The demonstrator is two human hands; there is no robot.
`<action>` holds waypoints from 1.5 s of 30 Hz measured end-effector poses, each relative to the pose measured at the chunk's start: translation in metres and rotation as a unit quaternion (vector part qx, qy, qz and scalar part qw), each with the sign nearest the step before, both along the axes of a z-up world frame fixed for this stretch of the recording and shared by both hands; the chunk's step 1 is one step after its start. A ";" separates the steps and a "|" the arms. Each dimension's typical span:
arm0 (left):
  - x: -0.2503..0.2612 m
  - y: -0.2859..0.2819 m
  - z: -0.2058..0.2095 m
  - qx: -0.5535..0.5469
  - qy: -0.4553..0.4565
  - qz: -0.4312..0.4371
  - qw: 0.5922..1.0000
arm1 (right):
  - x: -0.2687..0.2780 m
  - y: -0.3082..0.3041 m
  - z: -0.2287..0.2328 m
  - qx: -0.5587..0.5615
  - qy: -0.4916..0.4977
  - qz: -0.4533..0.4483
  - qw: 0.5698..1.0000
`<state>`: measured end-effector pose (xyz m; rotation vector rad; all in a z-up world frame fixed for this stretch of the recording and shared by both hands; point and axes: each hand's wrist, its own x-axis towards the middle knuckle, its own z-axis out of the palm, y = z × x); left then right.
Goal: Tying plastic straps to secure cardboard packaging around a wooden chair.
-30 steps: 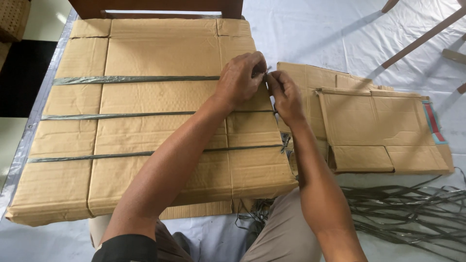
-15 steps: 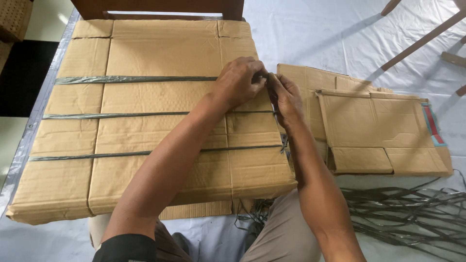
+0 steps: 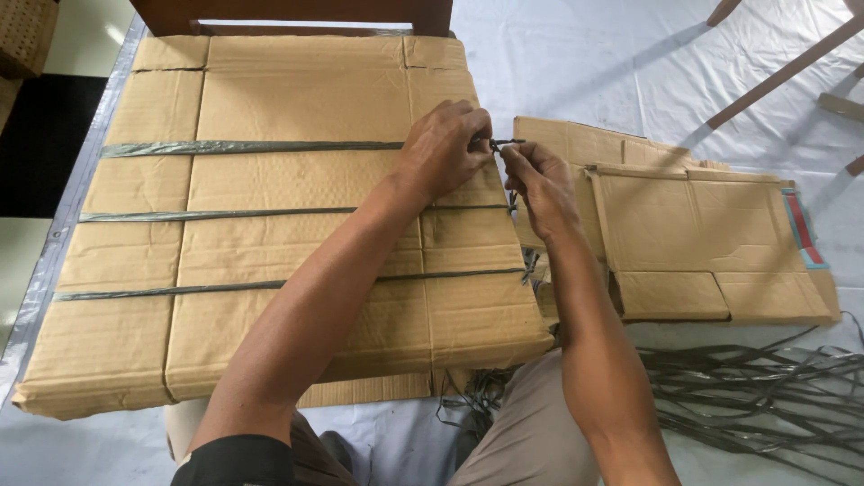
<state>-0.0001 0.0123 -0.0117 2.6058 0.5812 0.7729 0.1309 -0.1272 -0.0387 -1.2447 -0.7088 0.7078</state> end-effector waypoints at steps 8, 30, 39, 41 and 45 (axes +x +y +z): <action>-0.001 -0.007 0.006 0.017 0.010 0.021 1.000 | 0.011 -0.014 -0.002 -0.026 -0.030 0.034 0.999; -0.017 -0.024 0.039 0.064 0.026 -0.043 0.997 | 0.002 -0.032 0.001 -0.171 -0.189 0.015 0.967; -0.015 -0.019 0.039 0.121 0.098 -0.054 0.986 | 0.004 -0.033 -0.002 -0.220 -0.212 0.019 0.952; -0.010 -0.014 0.030 0.127 0.112 -0.058 0.984 | 0.003 -0.036 0.001 -0.239 -0.216 0.012 0.947; -0.009 -0.012 0.025 0.126 0.124 -0.063 0.982 | -0.002 -0.045 0.010 -0.285 -0.239 -0.002 0.928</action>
